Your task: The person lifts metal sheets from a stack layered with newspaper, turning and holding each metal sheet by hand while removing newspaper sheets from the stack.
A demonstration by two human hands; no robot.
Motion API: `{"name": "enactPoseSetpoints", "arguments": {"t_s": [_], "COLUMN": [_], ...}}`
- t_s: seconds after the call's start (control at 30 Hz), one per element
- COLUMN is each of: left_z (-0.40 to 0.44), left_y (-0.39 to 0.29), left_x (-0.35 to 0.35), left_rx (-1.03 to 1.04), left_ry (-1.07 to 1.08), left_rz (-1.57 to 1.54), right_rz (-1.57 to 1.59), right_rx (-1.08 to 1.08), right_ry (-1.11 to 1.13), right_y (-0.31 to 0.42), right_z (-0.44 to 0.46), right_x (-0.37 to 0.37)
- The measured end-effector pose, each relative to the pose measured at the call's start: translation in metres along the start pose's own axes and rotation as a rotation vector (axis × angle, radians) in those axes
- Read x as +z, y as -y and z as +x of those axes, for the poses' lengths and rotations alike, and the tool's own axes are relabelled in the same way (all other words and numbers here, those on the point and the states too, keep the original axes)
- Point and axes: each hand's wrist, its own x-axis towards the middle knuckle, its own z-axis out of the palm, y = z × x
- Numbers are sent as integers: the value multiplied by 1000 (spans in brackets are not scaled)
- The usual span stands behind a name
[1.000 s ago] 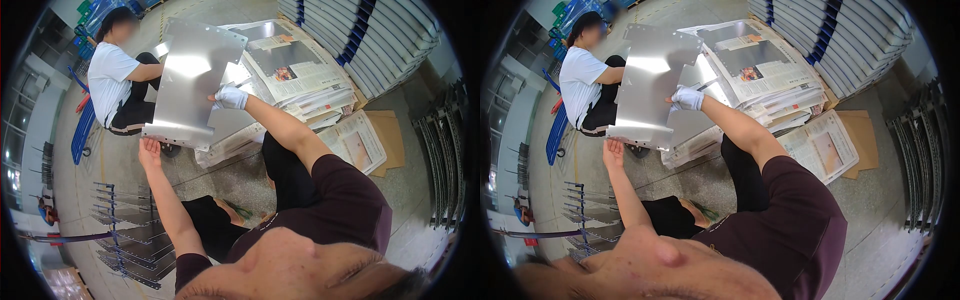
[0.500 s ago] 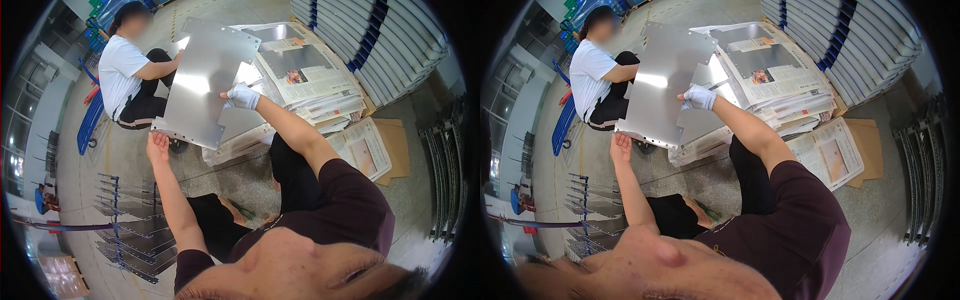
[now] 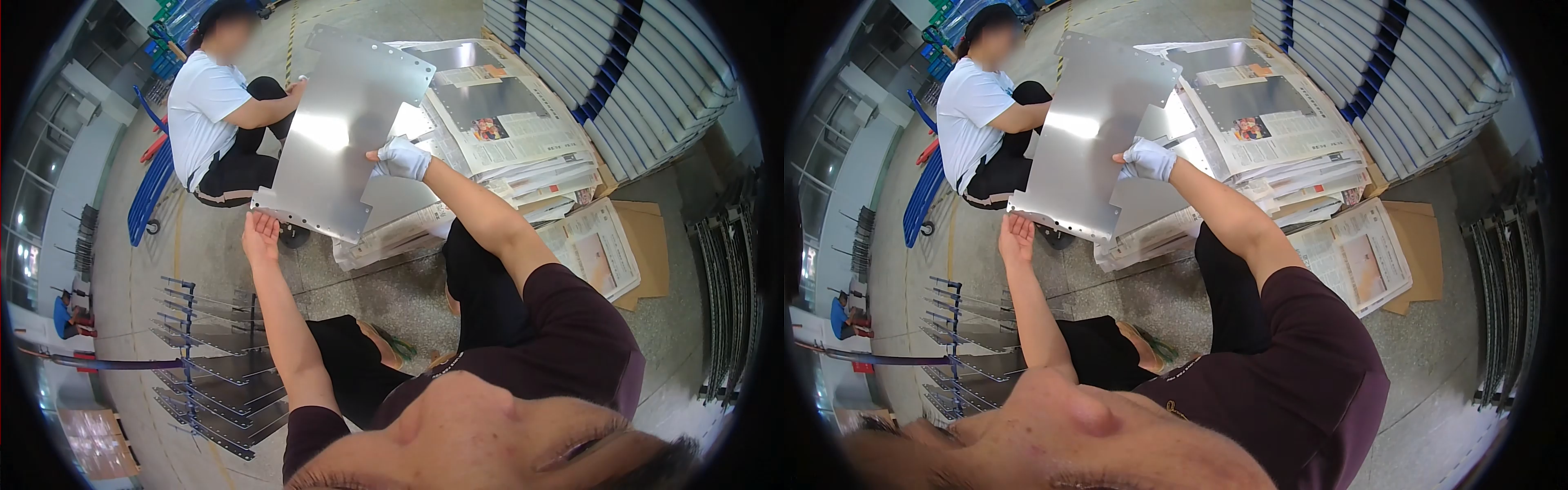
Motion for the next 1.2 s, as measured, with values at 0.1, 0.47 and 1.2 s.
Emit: {"name": "enactPoseSetpoints", "arguments": {"t_s": [0.1,0.47,1.2], "left_z": [0,1,-6], "left_y": [0,0,-6], "left_x": [0,-3,3], "left_rx": [3,10,27], "left_ry": [-7,-14,67], "left_rz": [2,-16,-13], "right_rz": [-21,-22,15], "right_rx": [17,48,55], "right_ry": [-32,-65,55], "right_y": [-1,2,-9], "right_z": [1,1,15], "right_x": [-2,-2,-35]}}
